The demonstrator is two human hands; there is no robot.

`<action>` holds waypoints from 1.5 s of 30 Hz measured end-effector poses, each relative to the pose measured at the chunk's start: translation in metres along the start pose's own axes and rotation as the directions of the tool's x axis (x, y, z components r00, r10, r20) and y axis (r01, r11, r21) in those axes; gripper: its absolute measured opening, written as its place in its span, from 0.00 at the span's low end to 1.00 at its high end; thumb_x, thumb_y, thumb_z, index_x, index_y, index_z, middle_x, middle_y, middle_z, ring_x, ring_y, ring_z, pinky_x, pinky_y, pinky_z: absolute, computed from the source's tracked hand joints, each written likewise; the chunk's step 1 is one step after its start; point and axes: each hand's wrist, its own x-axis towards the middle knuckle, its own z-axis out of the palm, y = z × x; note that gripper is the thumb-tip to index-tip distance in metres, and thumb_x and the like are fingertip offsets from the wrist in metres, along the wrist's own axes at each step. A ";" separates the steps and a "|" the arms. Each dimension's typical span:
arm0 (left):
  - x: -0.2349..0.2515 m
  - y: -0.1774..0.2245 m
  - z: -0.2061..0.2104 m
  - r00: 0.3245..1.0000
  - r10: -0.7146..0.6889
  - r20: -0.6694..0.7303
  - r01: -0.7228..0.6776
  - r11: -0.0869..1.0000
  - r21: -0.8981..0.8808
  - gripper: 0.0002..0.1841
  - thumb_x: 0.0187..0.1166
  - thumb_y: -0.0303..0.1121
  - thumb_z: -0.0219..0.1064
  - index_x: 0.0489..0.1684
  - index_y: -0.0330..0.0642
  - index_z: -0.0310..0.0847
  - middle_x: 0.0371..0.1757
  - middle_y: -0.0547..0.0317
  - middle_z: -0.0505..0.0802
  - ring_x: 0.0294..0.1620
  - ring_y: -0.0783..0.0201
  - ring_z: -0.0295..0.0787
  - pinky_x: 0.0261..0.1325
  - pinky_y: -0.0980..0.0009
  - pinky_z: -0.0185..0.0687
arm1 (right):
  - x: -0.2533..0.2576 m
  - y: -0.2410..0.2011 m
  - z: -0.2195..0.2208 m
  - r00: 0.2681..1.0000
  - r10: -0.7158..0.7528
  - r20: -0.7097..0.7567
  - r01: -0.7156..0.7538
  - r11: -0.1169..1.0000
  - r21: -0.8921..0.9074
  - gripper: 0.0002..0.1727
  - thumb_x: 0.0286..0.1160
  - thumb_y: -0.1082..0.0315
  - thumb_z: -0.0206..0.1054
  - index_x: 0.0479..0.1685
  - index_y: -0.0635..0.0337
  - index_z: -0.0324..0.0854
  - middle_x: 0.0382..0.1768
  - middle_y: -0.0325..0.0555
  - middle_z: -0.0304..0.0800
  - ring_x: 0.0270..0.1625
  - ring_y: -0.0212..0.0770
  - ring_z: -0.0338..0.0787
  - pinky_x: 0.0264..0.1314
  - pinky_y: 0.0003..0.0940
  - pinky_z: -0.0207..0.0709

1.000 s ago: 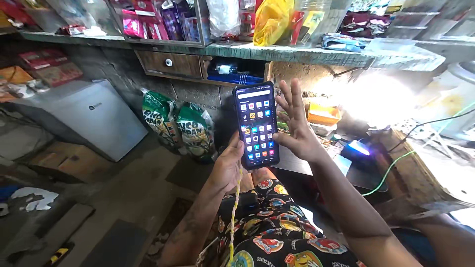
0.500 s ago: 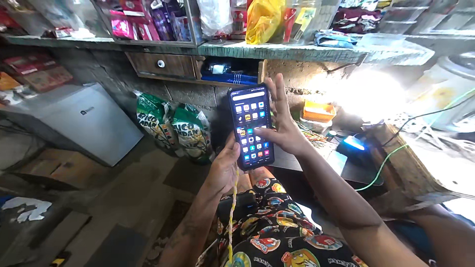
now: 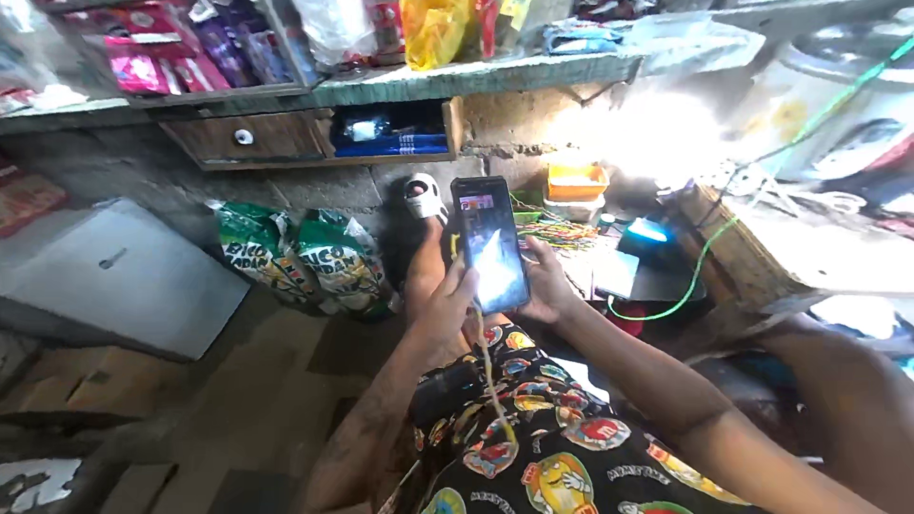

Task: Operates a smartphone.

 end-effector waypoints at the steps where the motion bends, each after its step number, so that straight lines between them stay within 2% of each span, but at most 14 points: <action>1: 0.012 0.002 0.002 0.998 -0.023 0.062 0.011 0.982 0.188 0.29 0.95 0.40 0.46 0.94 0.49 0.47 0.70 0.54 0.83 0.52 0.71 0.89 0.55 0.71 0.87 | -0.007 -0.003 -0.014 0.998 -0.009 -0.056 0.011 0.999 0.033 0.43 0.67 0.23 0.59 0.72 0.47 0.76 0.56 0.51 0.91 0.57 0.49 0.93 0.55 0.50 0.89; 4: 0.059 -0.002 -0.001 0.982 0.032 0.188 -0.118 0.875 0.469 0.32 0.93 0.49 0.47 0.96 0.54 0.47 0.87 0.55 0.72 0.77 0.60 0.79 0.77 0.53 0.75 | -0.030 -0.021 -0.052 0.988 -0.055 -0.142 0.066 0.995 0.080 0.49 0.64 0.21 0.59 0.79 0.47 0.71 0.63 0.55 0.88 0.63 0.55 0.90 0.62 0.57 0.86; 8: 0.142 -0.026 0.002 0.996 0.082 0.032 -0.088 0.904 0.418 0.33 0.95 0.44 0.45 0.96 0.42 0.41 0.93 0.49 0.60 0.91 0.56 0.59 0.89 0.55 0.58 | -0.049 -0.048 -0.088 0.948 -0.184 -0.260 0.199 0.979 0.034 0.48 0.68 0.23 0.55 0.80 0.49 0.69 0.65 0.56 0.86 0.62 0.56 0.90 0.60 0.55 0.87; 10: 0.185 -0.049 0.013 0.999 -0.026 -0.025 0.033 0.925 0.377 0.34 0.95 0.44 0.45 0.96 0.42 0.37 0.93 0.43 0.59 0.90 0.49 0.59 0.87 0.51 0.59 | -0.050 -0.061 -0.093 0.903 -0.250 -0.349 0.253 0.967 -0.039 0.44 0.75 0.25 0.45 0.78 0.48 0.70 0.62 0.53 0.89 0.59 0.50 0.91 0.56 0.48 0.88; 13: 0.241 -0.107 0.040 0.990 -0.140 -0.007 0.130 0.895 0.426 0.30 0.94 0.42 0.47 0.92 0.40 0.49 0.76 0.29 0.77 0.69 0.37 0.80 0.65 0.41 0.78 | -0.046 -0.079 -0.092 0.841 -0.359 -0.405 0.316 0.933 -0.170 0.36 0.81 0.32 0.45 0.72 0.48 0.73 0.55 0.49 0.92 0.54 0.44 0.93 0.54 0.44 0.89; 16: 0.285 -0.153 0.060 0.970 -0.225 0.095 0.140 0.831 0.539 0.31 0.94 0.38 0.48 0.93 0.35 0.47 0.78 0.30 0.77 0.76 0.40 0.78 0.78 0.46 0.72 | -0.038 -0.092 -0.093 0.820 -0.434 -0.372 0.375 0.900 -0.222 0.34 0.73 0.32 0.61 0.66 0.49 0.78 0.50 0.47 0.93 0.52 0.43 0.94 0.53 0.43 0.90; 19: 0.294 -0.135 0.070 0.934 -0.332 0.134 0.156 0.716 0.681 0.32 0.92 0.36 0.53 0.92 0.32 0.48 0.81 0.30 0.75 0.83 0.41 0.71 0.86 0.50 0.61 | -0.027 -0.101 -0.095 0.808 -0.445 -0.385 0.406 0.895 -0.182 0.30 0.80 0.37 0.54 0.62 0.52 0.77 0.49 0.48 0.94 0.51 0.44 0.95 0.53 0.45 0.90; 25: 0.317 -0.079 0.057 0.850 -0.524 0.051 0.244 0.478 0.844 0.38 0.92 0.46 0.54 0.96 0.45 0.37 0.79 0.30 0.76 0.78 0.37 0.75 0.79 0.43 0.67 | -0.003 -0.108 -0.096 0.824 -0.402 -0.400 0.395 0.913 -0.105 0.32 0.88 0.40 0.37 0.66 0.55 0.73 0.51 0.50 0.93 0.53 0.45 0.94 0.54 0.45 0.90; 28: 0.303 -0.048 0.043 0.969 -0.239 0.064 0.156 0.790 0.592 0.34 0.91 0.40 0.56 0.93 0.37 0.48 0.73 0.30 0.82 0.71 0.38 0.81 0.74 0.44 0.73 | 0.006 -0.108 -0.095 0.818 -0.417 -0.397 0.396 0.908 -0.138 0.33 0.88 0.38 0.36 0.69 0.54 0.72 0.52 0.48 0.93 0.54 0.44 0.94 0.55 0.45 0.90; 31: 0.276 0.000 0.039 0.995 -0.044 0.086 0.042 0.999 0.026 0.24 0.94 0.40 0.40 0.89 0.53 0.56 0.74 0.59 0.84 0.56 0.66 0.88 0.54 0.68 0.85 | 0.014 -0.104 -0.089 0.789 -0.448 -0.421 0.405 0.894 -0.193 0.33 0.89 0.38 0.34 0.70 0.52 0.71 0.51 0.45 0.93 0.53 0.40 0.94 0.54 0.42 0.91; 33: 0.256 0.024 0.043 0.983 0.114 0.143 -0.085 0.978 -0.193 0.26 0.93 0.48 0.35 0.87 0.59 0.58 0.72 0.66 0.86 0.56 0.71 0.89 0.52 0.70 0.87 | 0.019 -0.100 -0.089 0.792 -0.460 -0.401 0.405 0.888 -0.219 0.32 0.89 0.37 0.38 0.69 0.51 0.72 0.51 0.44 0.94 0.53 0.39 0.95 0.54 0.40 0.91; 35: 0.240 0.036 0.049 0.951 0.237 0.199 -0.223 0.970 -0.094 0.29 0.92 0.52 0.41 0.93 0.63 0.49 0.79 0.65 0.78 0.66 0.71 0.83 0.62 0.68 0.83 | 0.024 -0.096 -0.087 0.798 -0.476 -0.369 0.412 0.878 -0.244 0.31 0.88 0.37 0.41 0.68 0.48 0.74 0.51 0.41 0.94 0.54 0.37 0.94 0.55 0.39 0.90; 40: 0.228 0.044 0.041 0.913 0.283 0.292 -0.285 0.958 -0.038 0.54 0.72 0.15 0.61 0.96 0.63 0.27 0.83 0.55 0.72 0.67 0.63 0.83 0.60 0.65 0.87 | 0.033 -0.093 -0.076 0.804 -0.495 -0.329 0.434 0.867 -0.243 0.31 0.88 0.35 0.42 0.66 0.47 0.77 0.50 0.40 0.94 0.54 0.36 0.94 0.56 0.40 0.90; 45: 0.219 0.042 0.021 0.860 0.312 0.405 -0.223 0.942 -0.252 0.59 0.62 0.13 0.59 0.95 0.66 0.24 0.82 0.56 0.72 0.65 0.64 0.84 0.57 0.66 0.88 | 0.032 -0.091 -0.063 0.838 -0.459 -0.296 0.414 0.887 -0.203 0.31 0.85 0.34 0.47 0.67 0.47 0.78 0.51 0.43 0.94 0.54 0.38 0.94 0.57 0.40 0.90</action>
